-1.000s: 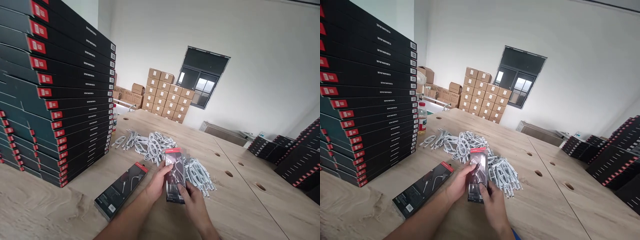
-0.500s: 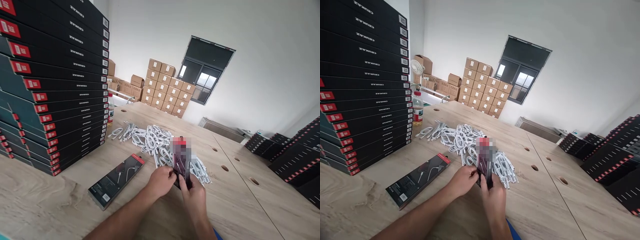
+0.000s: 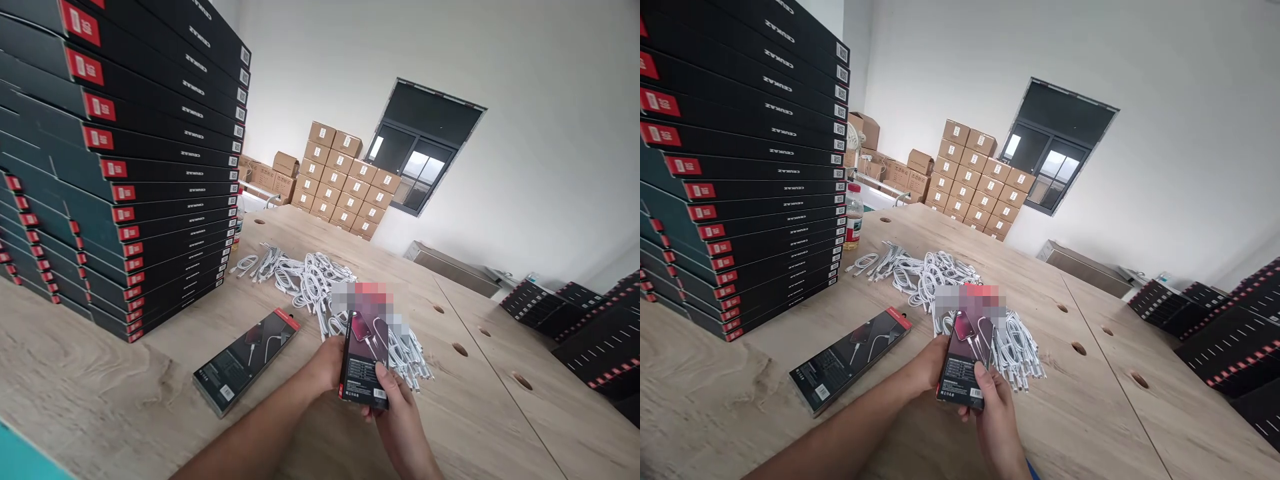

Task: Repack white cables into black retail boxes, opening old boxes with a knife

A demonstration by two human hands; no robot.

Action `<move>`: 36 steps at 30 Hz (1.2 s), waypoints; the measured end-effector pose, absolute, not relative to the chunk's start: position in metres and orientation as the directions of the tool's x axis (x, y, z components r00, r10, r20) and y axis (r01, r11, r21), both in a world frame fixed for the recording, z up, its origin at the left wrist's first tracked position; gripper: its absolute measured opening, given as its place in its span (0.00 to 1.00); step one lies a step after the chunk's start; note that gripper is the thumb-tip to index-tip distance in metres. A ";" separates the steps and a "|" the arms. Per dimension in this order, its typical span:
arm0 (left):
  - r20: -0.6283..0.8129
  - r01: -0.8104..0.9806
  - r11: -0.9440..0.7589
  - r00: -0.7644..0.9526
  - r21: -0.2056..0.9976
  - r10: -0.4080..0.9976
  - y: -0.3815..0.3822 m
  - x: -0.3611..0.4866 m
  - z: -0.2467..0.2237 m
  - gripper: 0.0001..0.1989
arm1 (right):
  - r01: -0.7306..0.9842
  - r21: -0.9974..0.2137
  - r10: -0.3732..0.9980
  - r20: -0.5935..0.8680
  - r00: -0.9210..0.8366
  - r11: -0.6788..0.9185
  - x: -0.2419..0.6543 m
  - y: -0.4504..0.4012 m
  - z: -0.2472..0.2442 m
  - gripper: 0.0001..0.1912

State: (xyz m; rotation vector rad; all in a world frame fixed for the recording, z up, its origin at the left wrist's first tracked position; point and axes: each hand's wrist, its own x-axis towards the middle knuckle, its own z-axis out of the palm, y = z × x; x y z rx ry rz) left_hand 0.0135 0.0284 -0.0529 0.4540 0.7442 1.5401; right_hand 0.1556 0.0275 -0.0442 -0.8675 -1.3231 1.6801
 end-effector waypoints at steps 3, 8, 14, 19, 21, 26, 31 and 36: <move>-0.206 -0.662 0.090 -0.100 0.744 0.974 0.030 0.012 -0.053 0.11 | -0.102 -0.994 0.916 0.067 -0.395 0.028 0.158 0.030 -0.042 0.29; -0.204 -0.650 0.131 -0.038 0.749 0.978 0.022 0.003 -0.044 0.23 | 0.100 -0.981 0.931 0.121 -0.344 0.164 0.163 0.036 -0.038 0.30; -0.058 -0.641 0.015 -0.046 0.767 0.997 0.010 0.007 -0.033 0.26 | -0.047 -0.998 0.930 0.058 -0.364 0.044 0.162 0.038 -0.036 0.33; -0.006 -0.671 -0.026 -0.047 0.741 0.999 0.009 0.005 -0.033 0.23 | -0.104 -0.959 0.876 -0.191 -0.444 -0.262 0.163 0.044 -0.044 0.37; 0.002 -0.675 -0.022 -0.030 0.737 1.000 0.009 0.003 -0.033 0.23 | -0.117 -0.939 0.856 -0.237 -0.460 -0.323 0.164 0.044 -0.045 0.36; 0.014 -0.671 0.018 0.042 0.742 0.999 0.004 0.002 -0.027 0.25 | -0.322 -0.898 0.880 -0.129 -0.457 -0.299 0.164 0.041 -0.039 0.29; 0.028 -0.649 0.065 0.132 0.758 0.991 0.000 0.003 -0.028 0.26 | -0.380 -0.873 0.916 -0.161 -0.369 -0.306 0.165 0.045 -0.038 0.30; 0.054 -0.659 0.026 0.100 0.752 0.994 0.002 0.003 -0.032 0.24 | -0.168 -0.894 0.837 -0.303 -0.456 -0.415 0.164 0.044 -0.046 0.33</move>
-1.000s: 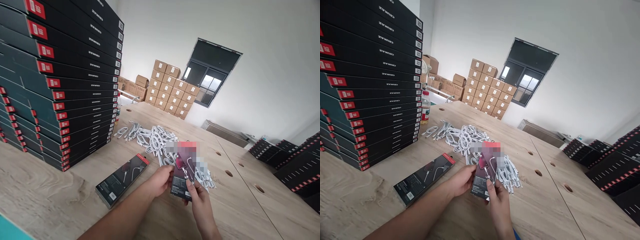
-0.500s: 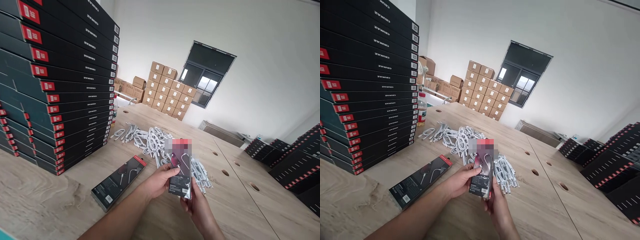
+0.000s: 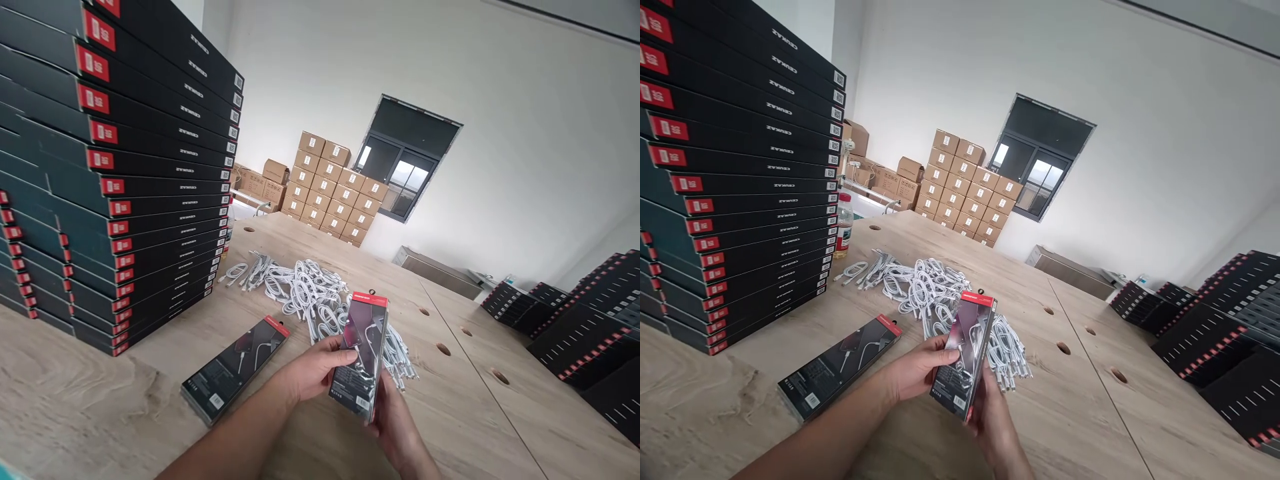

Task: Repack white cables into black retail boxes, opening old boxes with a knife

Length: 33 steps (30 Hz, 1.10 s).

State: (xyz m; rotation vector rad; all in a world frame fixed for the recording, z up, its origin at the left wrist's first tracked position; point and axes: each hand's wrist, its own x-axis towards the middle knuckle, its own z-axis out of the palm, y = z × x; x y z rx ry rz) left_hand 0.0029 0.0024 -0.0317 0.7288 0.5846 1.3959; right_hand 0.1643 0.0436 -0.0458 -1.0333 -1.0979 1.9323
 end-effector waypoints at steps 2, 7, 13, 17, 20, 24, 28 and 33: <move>0.068 -0.659 0.013 0.097 0.752 0.993 0.002 0.003 -0.030 0.25 | -0.137 -0.885 0.809 -0.333 -0.484 -0.446 0.162 0.040 -0.048 0.37; 0.088 -0.640 -0.006 0.097 0.768 0.991 0.000 0.001 -0.027 0.26 | -0.344 -0.860 0.865 -0.196 -0.461 -0.378 0.157 0.032 -0.046 0.34; 0.041 -0.500 0.032 0.134 0.865 0.990 0.002 -0.006 -0.038 0.22 | -0.662 -0.651 0.889 -0.044 -0.456 -0.372 0.187 0.045 -0.016 0.22; -0.010 -0.257 0.100 0.329 0.961 0.944 -0.006 -0.005 -0.036 0.15 | -0.868 -0.489 0.974 0.140 -0.178 -0.088 0.252 0.073 0.018 0.20; -0.048 -0.175 0.134 0.423 0.975 0.905 -0.011 0.000 -0.030 0.13 | -0.852 -0.519 0.992 0.126 -0.005 0.062 0.309 0.084 0.037 0.20; -0.051 -0.251 0.163 0.403 0.954 0.914 -0.007 0.011 -0.028 0.21 | -0.799 -0.581 0.984 0.017 0.175 0.152 0.364 0.067 0.052 0.18; -0.052 -0.359 0.159 0.291 0.920 0.955 0.001 0.021 -0.035 0.27 | -0.666 -0.727 0.969 -0.008 0.248 0.164 0.384 0.039 0.048 0.21; -0.041 -0.464 0.109 0.154 0.879 0.987 0.005 0.020 -0.038 0.26 | -0.339 -0.868 0.896 0.225 0.383 0.363 0.418 0.026 0.018 0.27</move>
